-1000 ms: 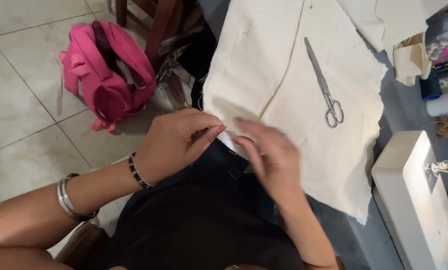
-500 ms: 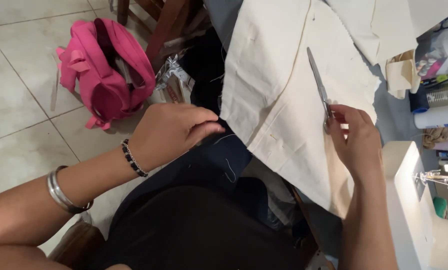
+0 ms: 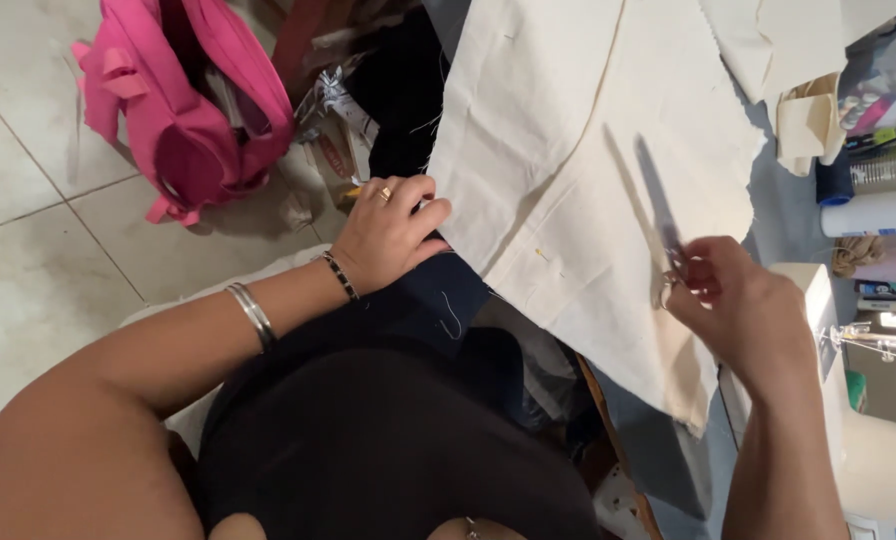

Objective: Cutting white fabric with scissors along a pinned line on a work table

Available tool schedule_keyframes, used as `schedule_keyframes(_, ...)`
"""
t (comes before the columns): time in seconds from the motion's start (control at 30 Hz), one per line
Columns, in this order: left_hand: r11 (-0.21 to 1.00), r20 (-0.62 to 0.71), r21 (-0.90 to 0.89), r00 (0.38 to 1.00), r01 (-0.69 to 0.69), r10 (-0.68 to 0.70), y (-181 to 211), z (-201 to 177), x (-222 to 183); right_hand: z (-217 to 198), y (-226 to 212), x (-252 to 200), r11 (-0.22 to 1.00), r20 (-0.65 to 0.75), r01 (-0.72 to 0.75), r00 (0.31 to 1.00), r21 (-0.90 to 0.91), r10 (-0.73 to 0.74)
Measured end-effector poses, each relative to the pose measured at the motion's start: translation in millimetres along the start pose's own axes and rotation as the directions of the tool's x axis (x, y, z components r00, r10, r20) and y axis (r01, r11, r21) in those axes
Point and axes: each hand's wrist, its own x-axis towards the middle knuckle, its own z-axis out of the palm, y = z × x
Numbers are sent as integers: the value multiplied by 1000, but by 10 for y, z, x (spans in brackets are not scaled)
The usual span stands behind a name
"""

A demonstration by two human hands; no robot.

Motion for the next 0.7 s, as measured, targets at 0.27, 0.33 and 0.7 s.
schedule_keyframes(0.27, 999, -67, 38, 997, -37, 39, -149, -2, 13, 398, -10, -834, 758, -138, 246, 969, 604, -205)
schedule_keyframes(0.33, 997, -45, 36, 997, -67, 68, -144, 33, -20, 518, -56, -922, 737, -79, 234, 968, 634, -240)
schedule_keyframes(0.7, 983, -150, 40, 971, -181, 185, -151, -375, 139, 778, -166, -1005, 877, 188, 219, 928, 428, -323)
